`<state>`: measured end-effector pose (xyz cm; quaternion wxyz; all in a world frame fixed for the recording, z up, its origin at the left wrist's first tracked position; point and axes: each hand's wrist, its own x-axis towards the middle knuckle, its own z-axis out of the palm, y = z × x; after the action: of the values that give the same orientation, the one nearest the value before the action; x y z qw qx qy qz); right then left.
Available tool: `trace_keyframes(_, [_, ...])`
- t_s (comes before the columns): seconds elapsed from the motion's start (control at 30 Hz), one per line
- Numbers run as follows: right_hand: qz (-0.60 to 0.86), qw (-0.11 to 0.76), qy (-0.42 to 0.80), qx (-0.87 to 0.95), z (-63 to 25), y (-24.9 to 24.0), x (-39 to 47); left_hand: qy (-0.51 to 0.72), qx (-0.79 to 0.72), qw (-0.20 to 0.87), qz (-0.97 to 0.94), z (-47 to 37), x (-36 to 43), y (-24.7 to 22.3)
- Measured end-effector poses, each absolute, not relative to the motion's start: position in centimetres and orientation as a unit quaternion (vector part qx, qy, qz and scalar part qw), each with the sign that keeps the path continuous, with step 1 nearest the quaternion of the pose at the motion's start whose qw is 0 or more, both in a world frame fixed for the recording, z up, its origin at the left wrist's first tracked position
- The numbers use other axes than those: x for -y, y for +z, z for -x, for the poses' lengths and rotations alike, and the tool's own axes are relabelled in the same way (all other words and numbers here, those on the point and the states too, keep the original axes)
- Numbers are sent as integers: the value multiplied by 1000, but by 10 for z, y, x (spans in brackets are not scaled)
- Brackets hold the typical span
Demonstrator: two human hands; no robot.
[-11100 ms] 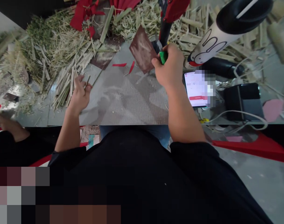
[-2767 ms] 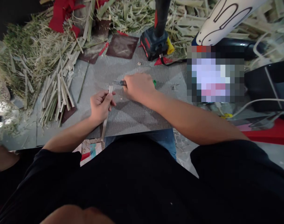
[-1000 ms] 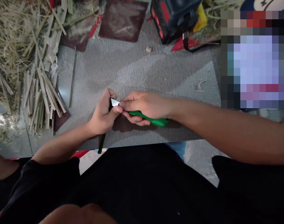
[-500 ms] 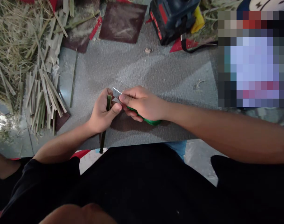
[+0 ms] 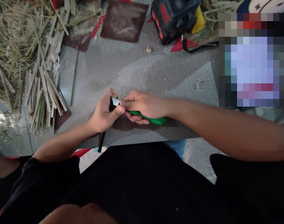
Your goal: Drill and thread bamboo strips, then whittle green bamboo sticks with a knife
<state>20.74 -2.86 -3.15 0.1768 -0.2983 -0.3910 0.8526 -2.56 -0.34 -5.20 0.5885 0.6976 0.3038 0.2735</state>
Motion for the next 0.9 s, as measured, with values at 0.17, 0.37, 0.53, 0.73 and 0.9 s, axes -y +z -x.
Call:
trace_keyframes(0.17, [270, 207, 859, 382, -197, -49, 30, 271, -328, 575, -699, 24, 8, -55])
trace_keyframes(0.37, [451, 287, 685, 495, -197, -35, 26, 277, -366, 577, -675, 21, 11, -52])
trace_keyframes(0.53, [662, 136, 232, 699, -202, -25, 16, 247, -346, 618, -661, 22, 11, -45])
trace_keyframes(0.73, [706, 71, 160, 686, -189, -22, 13, 274, -368, 633, -624, 22, 5, -57])
trace_keyframes(0.9, [680, 270, 111, 673, -234, -12, 0, 303, -396, 667, -554, 20, 3, -54])
